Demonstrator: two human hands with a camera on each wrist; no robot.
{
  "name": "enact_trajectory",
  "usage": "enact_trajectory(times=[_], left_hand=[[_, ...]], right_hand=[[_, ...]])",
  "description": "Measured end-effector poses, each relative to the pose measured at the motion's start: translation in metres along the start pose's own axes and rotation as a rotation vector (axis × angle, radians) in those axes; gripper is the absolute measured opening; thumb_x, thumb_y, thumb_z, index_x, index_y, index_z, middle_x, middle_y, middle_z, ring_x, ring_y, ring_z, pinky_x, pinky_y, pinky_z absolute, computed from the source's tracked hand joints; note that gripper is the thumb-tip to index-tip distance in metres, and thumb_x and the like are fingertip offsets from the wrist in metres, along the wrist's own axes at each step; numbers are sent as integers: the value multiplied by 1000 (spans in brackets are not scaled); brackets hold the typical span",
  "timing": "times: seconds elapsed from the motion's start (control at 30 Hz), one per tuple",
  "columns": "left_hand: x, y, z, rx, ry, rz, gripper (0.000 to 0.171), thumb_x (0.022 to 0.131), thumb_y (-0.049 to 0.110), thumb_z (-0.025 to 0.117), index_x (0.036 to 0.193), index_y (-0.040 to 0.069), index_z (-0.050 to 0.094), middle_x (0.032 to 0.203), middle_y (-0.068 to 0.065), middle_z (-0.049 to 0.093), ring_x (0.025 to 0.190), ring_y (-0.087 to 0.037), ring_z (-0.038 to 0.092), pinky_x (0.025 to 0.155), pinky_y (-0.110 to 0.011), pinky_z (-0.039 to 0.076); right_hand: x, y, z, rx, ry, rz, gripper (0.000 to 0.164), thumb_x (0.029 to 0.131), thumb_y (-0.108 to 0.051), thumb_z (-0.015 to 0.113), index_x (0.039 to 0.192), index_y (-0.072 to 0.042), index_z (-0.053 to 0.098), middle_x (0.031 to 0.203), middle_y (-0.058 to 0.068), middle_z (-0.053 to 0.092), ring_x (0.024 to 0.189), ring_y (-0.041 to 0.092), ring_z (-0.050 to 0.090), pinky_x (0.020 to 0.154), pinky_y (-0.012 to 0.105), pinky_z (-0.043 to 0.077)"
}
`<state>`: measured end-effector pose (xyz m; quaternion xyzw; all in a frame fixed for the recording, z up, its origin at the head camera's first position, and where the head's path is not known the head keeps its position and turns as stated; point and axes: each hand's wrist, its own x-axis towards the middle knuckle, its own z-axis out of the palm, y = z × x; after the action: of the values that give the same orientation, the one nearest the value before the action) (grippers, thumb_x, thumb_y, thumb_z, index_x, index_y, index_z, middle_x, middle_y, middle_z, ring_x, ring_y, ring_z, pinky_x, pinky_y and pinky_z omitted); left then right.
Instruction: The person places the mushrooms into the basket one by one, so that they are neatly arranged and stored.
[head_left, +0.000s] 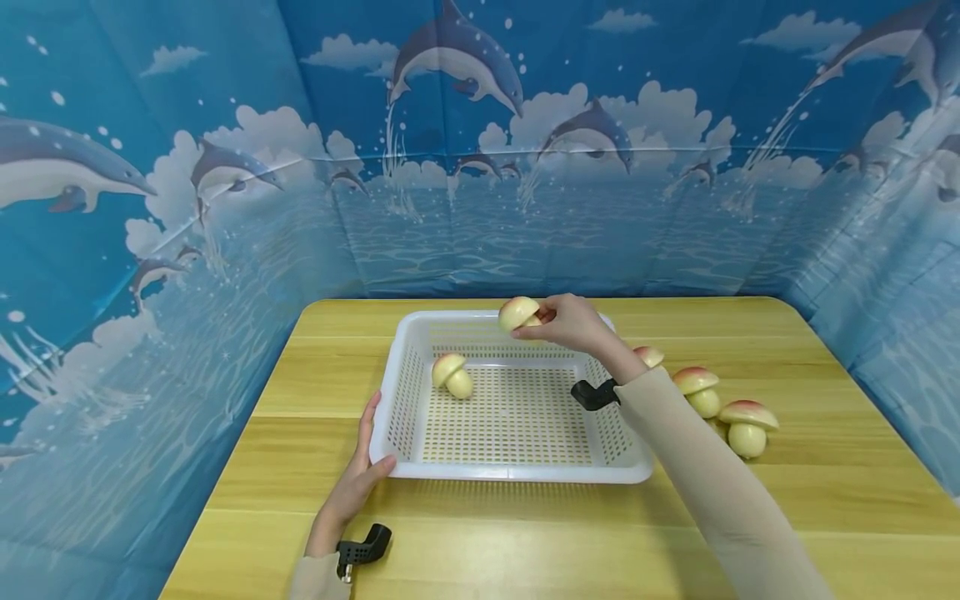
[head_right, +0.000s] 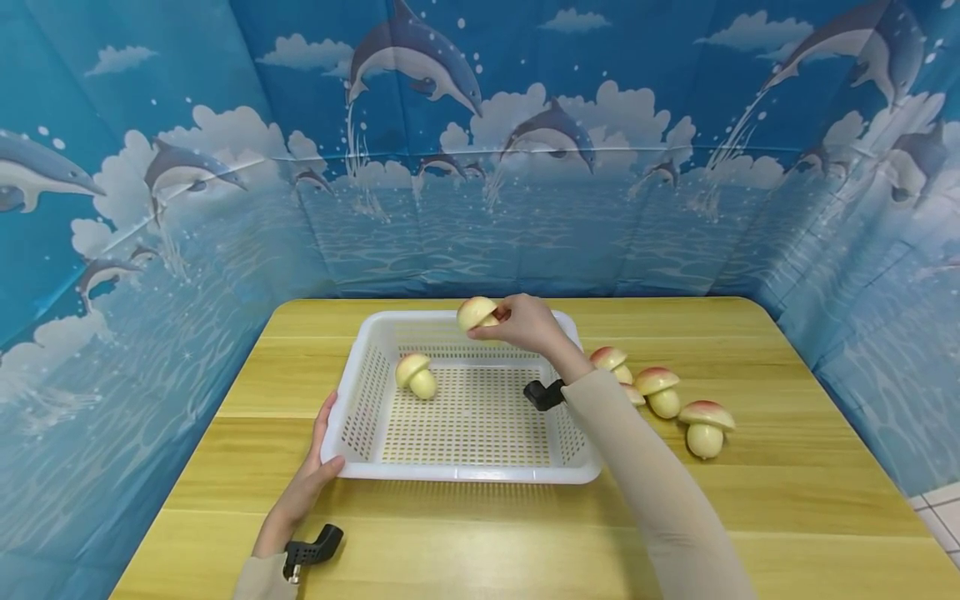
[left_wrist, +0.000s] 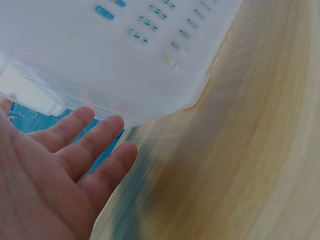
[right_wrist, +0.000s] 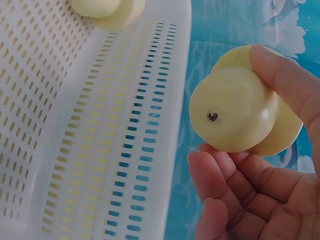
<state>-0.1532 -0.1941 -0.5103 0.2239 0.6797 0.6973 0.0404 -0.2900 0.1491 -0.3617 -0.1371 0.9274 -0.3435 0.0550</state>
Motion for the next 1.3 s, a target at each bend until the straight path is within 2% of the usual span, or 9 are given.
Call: enact_trajectory(times=[0.17,0.47,0.53,0.63,0.8,0.87,0.97,1.13,1.3], left_hand=[[-1,2,1,0,0,-2,85,91,17,51,152,24,-8,157,-7,-9,138,-41,3,101,-64,12],[-2,3,2,1,5,3,85,91,18,52,152,24,-7,157,-8,-8,138,-42,4,101,-64,11],[-2,4,1,0,3,3,85,91,18,52,152,25,-7,157,-8,-8,138,-42,5,100,-64,12],[-2,4,1,-1,-1,2,85,91,19,51,152,23,-9,157,-7,-8,138,-43,5,100,-64,13],[-2,5,2,-8,-6,-7,85,92,18,51,152,25,-9,157,-7,-7,138,-42,7,101,-62,14],[-2,4,3,-6,-5,-9,85,91,19,51,152,27,-8,157,-7,-7,138,-42,7,101,-62,14],[-2,3,3,9,5,-11,85,91,20,52,152,26,-7,157,-6,-7,138,-41,6,101,-63,13],[-3,4,3,15,20,-11,86,90,21,53,152,24,-6,157,-6,-6,139,-39,4,101,-64,11],[-2,4,3,11,21,-11,85,90,22,54,152,26,-5,157,-6,-7,139,-39,4,101,-64,11]], right_hand=[[6,3,8,9,-5,-18,50,72,-52,77,70,-11,48,59,-1,33,54,16,32,52,31,28],[11,6,21,0,-16,-38,51,71,-50,78,65,-13,44,54,-4,28,49,13,26,50,29,26],[11,6,23,10,-31,-35,49,73,-46,79,65,-12,45,54,-3,28,49,13,27,50,29,26],[11,7,26,24,-65,-20,45,74,-44,79,67,-12,48,53,-3,34,50,15,38,49,29,32],[14,10,33,32,-122,14,45,74,-45,78,67,-12,48,54,-3,35,68,33,59,54,31,43],[15,12,36,33,-136,23,44,74,-45,78,67,-12,49,55,-3,37,74,37,61,56,31,46],[17,13,40,22,-150,40,42,74,-45,78,70,-12,52,59,-1,43,76,36,62,58,32,48],[17,15,46,14,-159,67,41,73,-45,79,78,-9,58,67,3,54,74,31,62,58,32,49],[16,14,51,-10,-153,75,42,73,-44,79,78,-9,58,67,3,54,69,27,60,57,31,49]])
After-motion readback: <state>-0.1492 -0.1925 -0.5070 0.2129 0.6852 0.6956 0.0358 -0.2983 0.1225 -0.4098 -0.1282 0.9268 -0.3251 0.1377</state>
